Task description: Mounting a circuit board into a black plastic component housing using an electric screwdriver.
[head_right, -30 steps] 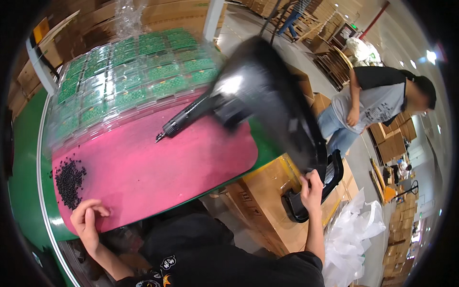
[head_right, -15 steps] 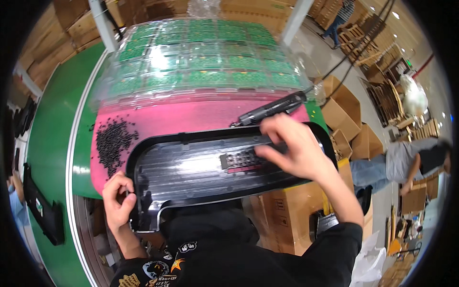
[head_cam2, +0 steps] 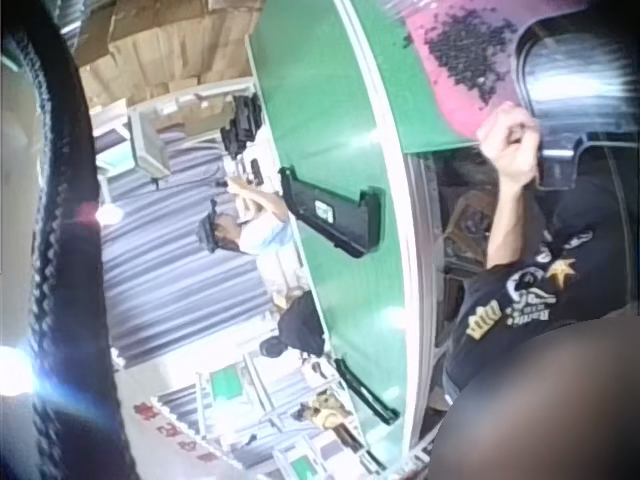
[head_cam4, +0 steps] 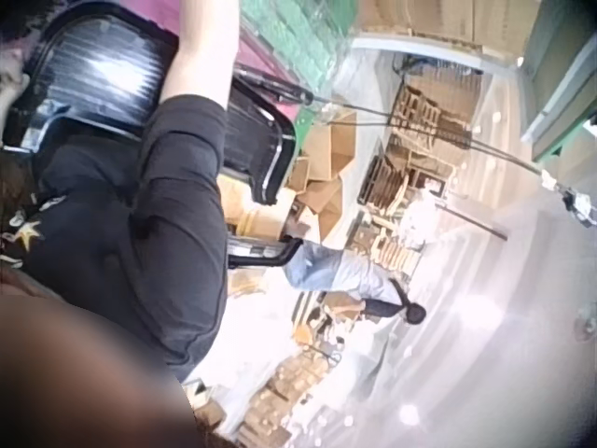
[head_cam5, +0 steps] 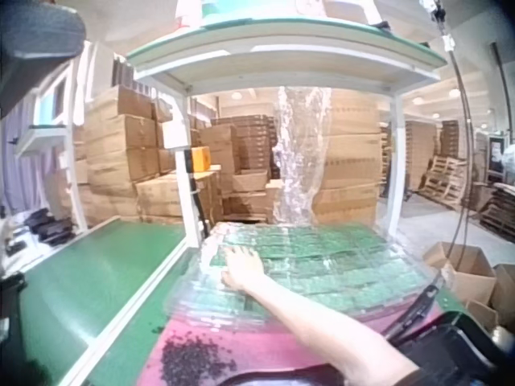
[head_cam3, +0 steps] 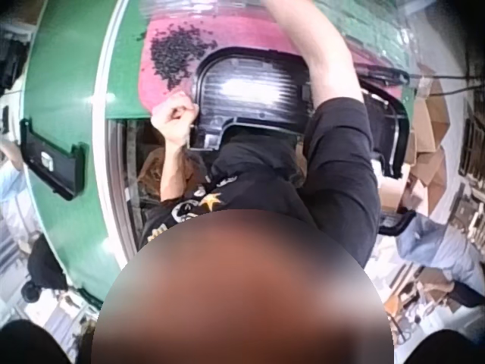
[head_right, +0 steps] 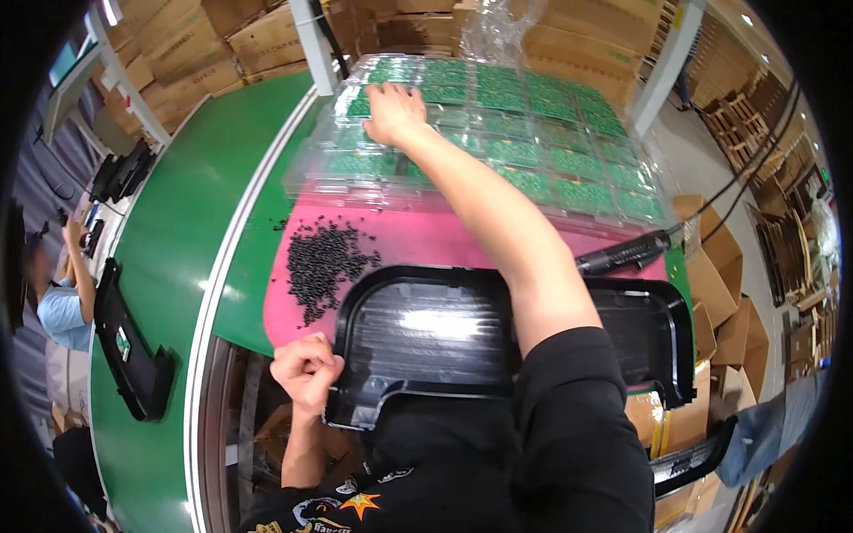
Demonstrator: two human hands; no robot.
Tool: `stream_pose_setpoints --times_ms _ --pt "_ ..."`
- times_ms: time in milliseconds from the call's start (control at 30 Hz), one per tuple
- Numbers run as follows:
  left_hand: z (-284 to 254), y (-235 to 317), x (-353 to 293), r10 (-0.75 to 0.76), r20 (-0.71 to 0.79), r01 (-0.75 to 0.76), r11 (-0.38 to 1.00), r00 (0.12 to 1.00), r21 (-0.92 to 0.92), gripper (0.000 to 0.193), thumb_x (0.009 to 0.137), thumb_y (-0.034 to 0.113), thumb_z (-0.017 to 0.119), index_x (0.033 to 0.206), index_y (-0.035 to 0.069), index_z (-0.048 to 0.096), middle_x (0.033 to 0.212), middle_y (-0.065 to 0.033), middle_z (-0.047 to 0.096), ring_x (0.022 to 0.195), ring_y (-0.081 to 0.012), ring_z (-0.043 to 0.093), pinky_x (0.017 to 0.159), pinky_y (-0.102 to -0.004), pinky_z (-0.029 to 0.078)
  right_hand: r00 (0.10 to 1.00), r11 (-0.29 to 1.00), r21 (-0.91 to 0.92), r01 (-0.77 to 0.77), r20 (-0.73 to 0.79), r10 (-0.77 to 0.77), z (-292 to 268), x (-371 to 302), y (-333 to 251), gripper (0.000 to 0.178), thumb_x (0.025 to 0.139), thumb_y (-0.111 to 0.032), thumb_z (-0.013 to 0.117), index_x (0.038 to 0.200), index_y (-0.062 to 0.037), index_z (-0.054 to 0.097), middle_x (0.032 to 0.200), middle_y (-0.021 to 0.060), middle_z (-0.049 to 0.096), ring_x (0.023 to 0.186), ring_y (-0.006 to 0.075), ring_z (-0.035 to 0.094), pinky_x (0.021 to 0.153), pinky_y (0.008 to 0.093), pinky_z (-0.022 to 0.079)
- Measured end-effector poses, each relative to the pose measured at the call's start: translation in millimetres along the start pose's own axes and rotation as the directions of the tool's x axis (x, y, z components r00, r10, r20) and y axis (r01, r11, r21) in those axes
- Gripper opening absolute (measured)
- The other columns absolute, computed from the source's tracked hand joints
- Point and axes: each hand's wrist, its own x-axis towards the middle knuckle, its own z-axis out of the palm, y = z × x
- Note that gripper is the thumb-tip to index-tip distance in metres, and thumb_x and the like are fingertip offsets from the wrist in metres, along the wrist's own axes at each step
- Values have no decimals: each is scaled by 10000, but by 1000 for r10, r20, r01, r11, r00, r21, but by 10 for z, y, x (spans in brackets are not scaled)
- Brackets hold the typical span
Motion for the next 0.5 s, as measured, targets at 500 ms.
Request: stream_pose_setpoints --times_ms 500 --pt "-18 -53 25 30 -17 -29 998 999 48 134 578 -124 579 668 -27 562 486 -2 393 419 -100 335 421 -250 255 971 975 53 218 -111 -211 9 135 26 487 870 -252 612 1322 -123 487 1029 135 675 1091 293 579 971 475 389"
